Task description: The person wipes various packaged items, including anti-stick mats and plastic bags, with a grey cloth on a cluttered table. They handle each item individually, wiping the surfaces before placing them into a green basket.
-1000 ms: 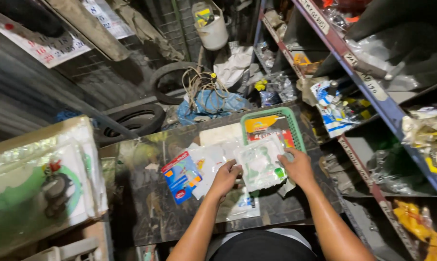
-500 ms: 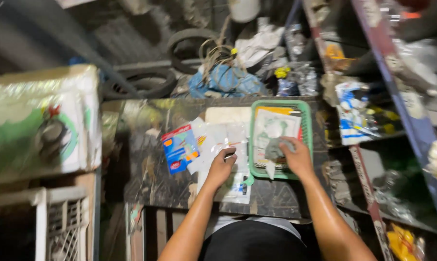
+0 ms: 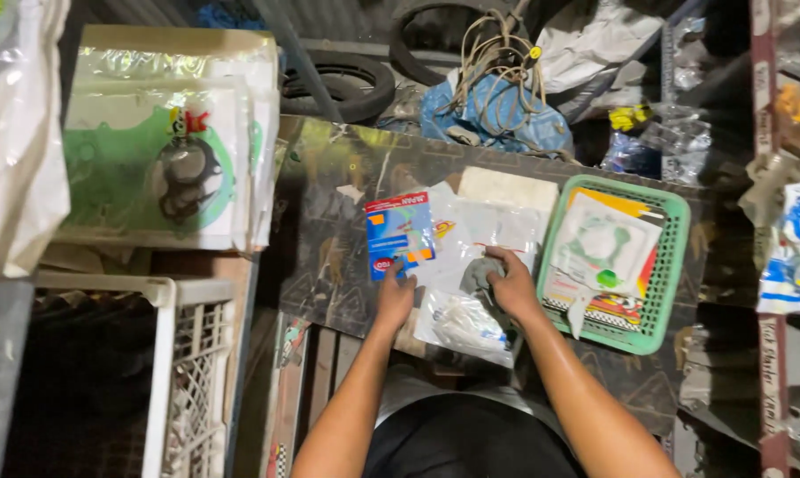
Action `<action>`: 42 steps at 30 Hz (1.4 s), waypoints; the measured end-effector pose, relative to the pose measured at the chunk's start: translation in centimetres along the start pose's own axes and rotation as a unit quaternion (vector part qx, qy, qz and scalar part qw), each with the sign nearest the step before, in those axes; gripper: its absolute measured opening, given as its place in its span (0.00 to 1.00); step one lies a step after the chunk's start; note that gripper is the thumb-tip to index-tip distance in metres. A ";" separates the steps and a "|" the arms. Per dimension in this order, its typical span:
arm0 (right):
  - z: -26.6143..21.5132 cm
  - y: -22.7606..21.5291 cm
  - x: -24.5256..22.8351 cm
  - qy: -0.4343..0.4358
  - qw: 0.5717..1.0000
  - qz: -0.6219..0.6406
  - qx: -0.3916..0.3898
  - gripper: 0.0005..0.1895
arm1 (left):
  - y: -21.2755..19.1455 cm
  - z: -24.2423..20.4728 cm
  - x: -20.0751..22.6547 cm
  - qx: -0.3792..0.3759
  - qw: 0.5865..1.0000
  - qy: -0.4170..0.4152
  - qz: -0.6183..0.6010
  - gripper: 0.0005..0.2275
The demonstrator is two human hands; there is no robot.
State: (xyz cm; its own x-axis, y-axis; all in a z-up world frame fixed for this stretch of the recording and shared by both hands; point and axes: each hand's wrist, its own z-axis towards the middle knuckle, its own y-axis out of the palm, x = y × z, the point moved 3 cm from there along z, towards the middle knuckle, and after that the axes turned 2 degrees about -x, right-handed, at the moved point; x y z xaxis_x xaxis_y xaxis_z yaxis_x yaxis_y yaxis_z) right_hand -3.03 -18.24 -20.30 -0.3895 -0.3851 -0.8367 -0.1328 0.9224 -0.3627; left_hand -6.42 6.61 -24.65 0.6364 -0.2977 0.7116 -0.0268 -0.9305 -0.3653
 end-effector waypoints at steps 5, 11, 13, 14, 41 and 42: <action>1.6 3.6 -1.3 0.033 0.999 -0.014 -0.011 0.27 | -3.7 4.9 -2.0 0.084 0.996 0.017 0.010 0.26; 3.8 8.4 -1.7 0.090 0.996 0.011 -0.011 0.31 | -4.3 10.8 -5.0 0.109 0.992 0.056 -0.033 0.18; 4.7 9.6 -1.5 0.104 0.995 -0.008 -0.013 0.31 | -3.2 12.5 -6.2 0.082 0.994 0.065 -0.037 0.14; 4.9 9.9 -1.4 0.108 0.994 -0.015 -0.007 0.31 | -2.3 13.6 -7.2 0.060 0.996 0.048 -0.038 0.18; -4.2 -9.9 -11.1 -0.116 0.956 0.043 0.266 0.17 | 1.1 -2.6 16.8 -0.157 0.871 0.043 -0.464 0.11; -5.2 -10.4 -12.7 -0.166 0.932 0.099 0.306 0.15 | 1.1 -3.4 17.4 -0.155 0.869 0.041 -0.468 0.11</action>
State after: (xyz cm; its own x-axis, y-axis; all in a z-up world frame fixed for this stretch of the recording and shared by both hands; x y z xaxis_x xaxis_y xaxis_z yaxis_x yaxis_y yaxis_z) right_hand -1.43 -22.80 -3.80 -0.0344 -0.2904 -0.9563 0.4959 0.8258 -0.2686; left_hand 2.01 -0.29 -10.67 0.4348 0.6180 0.6551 0.2593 -0.7825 0.5661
